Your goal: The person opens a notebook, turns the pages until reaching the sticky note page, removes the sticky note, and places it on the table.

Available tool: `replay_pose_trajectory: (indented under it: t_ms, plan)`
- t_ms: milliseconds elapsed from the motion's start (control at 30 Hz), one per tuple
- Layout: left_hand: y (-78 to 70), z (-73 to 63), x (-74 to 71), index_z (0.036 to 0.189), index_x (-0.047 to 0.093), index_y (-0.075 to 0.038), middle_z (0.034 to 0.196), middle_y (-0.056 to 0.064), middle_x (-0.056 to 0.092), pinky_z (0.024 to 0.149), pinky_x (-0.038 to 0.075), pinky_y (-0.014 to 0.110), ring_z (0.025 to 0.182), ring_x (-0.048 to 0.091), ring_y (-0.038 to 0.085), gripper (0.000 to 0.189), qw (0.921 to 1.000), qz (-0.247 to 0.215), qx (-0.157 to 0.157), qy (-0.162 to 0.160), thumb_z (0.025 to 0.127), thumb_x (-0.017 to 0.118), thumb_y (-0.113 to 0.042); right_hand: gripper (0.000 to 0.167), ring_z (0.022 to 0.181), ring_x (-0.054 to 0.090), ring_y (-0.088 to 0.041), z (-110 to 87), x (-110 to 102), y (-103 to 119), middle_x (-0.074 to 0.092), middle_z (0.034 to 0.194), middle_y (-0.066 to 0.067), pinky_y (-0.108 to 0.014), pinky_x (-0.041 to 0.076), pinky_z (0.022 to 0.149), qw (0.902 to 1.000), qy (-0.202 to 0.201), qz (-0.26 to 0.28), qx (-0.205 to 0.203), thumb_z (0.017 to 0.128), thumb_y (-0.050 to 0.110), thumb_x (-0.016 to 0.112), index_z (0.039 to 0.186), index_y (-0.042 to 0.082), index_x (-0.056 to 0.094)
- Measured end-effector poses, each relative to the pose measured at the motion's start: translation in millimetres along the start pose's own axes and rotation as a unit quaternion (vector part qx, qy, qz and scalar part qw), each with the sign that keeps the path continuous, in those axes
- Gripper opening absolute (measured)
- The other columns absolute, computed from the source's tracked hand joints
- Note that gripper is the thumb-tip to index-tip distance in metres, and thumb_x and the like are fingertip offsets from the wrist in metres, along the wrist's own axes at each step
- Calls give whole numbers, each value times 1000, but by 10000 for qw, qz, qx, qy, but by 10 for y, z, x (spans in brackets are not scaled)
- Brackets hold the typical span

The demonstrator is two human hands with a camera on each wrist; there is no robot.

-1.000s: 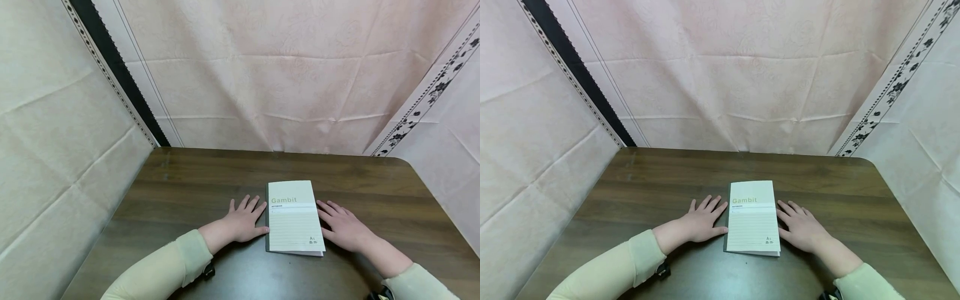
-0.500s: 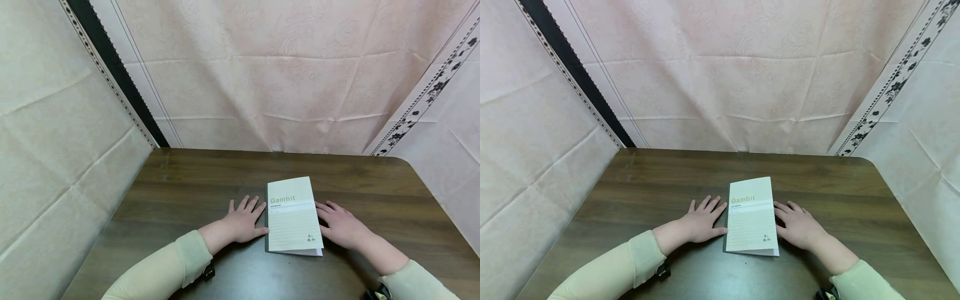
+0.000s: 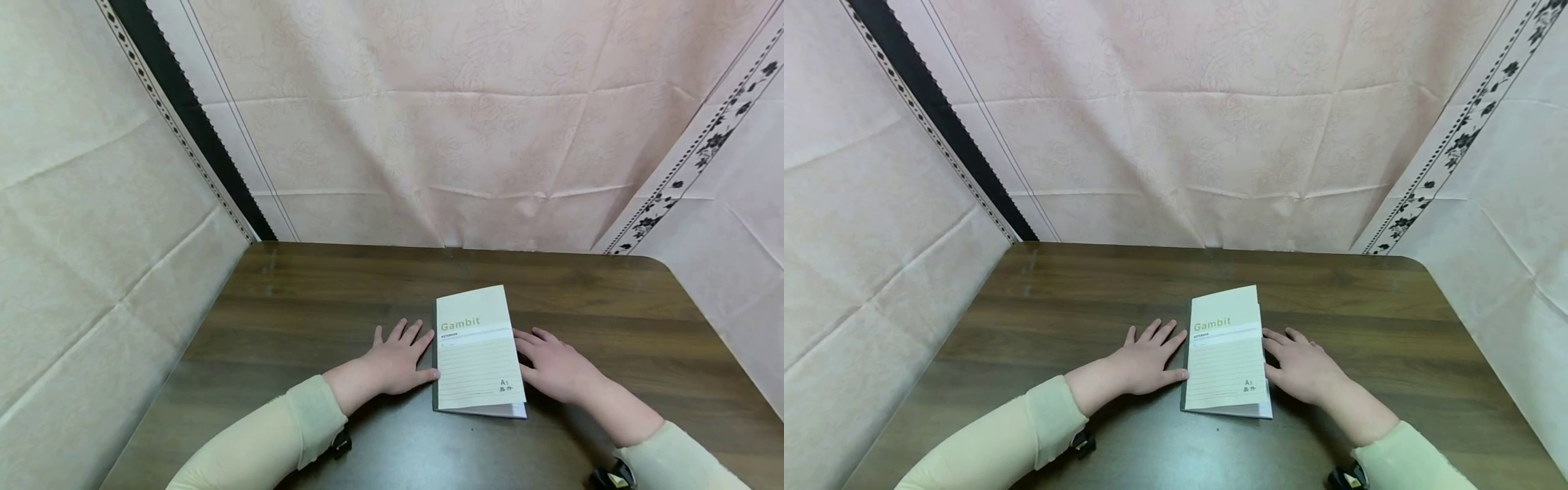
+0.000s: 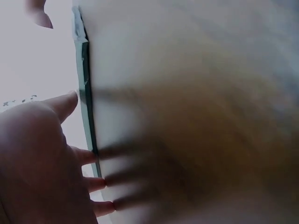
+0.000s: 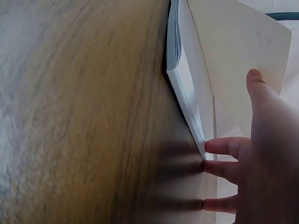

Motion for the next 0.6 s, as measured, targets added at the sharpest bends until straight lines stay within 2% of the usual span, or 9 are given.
replay_pose_trajectory:
  t_ms: [100, 233, 400, 600]
  plan:
    - [-38, 13, -43, 157, 29, -29, 164, 3, 21, 111, 20, 66, 150, 18, 31, 77, 9997, -104, -3, -236, 94, 38, -72, 69, 136, 36, -50, 0, -8, 9, 50, 147, -14, -67, 35, 100, 10000, 1, 23, 22, 97, 63, 45, 142, 12, 55]
    - [-152, 46, -132, 151, 42, -24, 156, 5, 37, 109, 29, 61, 143, 34, 31, 73, 9975, -48, 60, -705, 95, 40, -70, 70, 136, 36, -50, 4, -6, 20, 49, 148, -13, -68, 35, 99, 10000, -39, 34, 61, 97, 64, 44, 142, 12, 55]
    - [-376, 117, -254, 142, 54, -22, 141, 2, 53, 102, 40, 55, 128, 50, 25, 69, 9925, 117, 125, -1208, 96, 38, -70, 68, 136, 36, -51, 19, -7, 39, 49, 148, -13, -68, 36, 99, 9998, -57, 116, 134, 97, 64, 44, 141, 12, 56]
    - [-695, 173, -445, 133, 60, -23, 130, -2, 59, 95, 45, 50, 117, 56, 22, 66, 9849, 343, 256, -1676, 96, 34, -71, 67, 136, 36, -51, 34, -14, 59, 49, 147, -14, -66, 36, 100, 9994, 19, 244, 247, 98, 62, 43, 139, 11, 57]
Point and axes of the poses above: each hand's wrist, its own z-axis towards the middle knuckle, its own x-axis out of the palm, y = z × x, the point moved 2 cm from there along z, towards the middle knuckle
